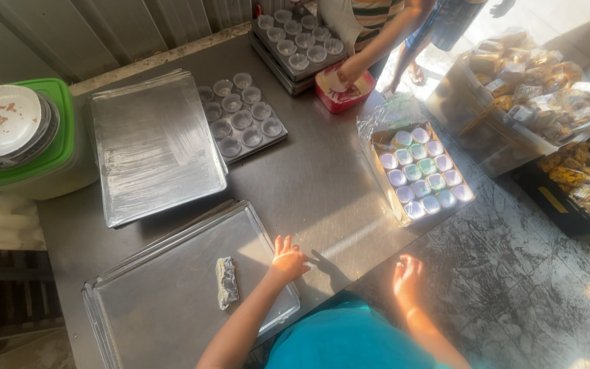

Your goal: The person repeatedly dips a cloth into a red container of grease and spreads it across the surface of several metal baking trays. The person wipes each tray individually and stacks the greased trays on the table.

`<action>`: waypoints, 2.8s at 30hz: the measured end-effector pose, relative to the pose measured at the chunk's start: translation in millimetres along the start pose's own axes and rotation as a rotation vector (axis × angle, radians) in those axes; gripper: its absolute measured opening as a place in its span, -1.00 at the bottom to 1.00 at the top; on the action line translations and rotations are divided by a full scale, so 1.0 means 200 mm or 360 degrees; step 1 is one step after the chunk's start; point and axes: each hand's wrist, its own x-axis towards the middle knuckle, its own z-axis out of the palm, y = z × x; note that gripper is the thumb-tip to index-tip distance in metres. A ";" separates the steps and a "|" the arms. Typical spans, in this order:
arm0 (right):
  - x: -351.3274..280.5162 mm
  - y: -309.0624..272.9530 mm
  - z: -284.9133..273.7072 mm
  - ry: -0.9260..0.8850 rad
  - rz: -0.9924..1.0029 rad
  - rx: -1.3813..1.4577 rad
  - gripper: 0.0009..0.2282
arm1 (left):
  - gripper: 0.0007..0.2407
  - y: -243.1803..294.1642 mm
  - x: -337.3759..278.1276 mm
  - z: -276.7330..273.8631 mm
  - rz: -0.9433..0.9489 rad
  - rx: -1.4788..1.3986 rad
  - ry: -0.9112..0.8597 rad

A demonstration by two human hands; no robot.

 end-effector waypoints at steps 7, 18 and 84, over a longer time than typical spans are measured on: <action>0.00 0.02 -0.11 -0.0081 0.0467 -0.0341 -0.75 | -0.72 0.09 -0.03 -0.06 -0.0042 -0.0125 -0.0110; 0.39 0.01 -0.03 -0.0027 -0.0319 -0.0100 -0.75 | -0.73 0.11 0.01 -0.06 -0.0268 -0.0210 -0.0065; -0.56 -0.97 0.79 -0.0785 -0.0101 0.1077 -0.82 | -0.78 -0.43 -1.03 -0.14 -0.0164 -0.0682 0.1145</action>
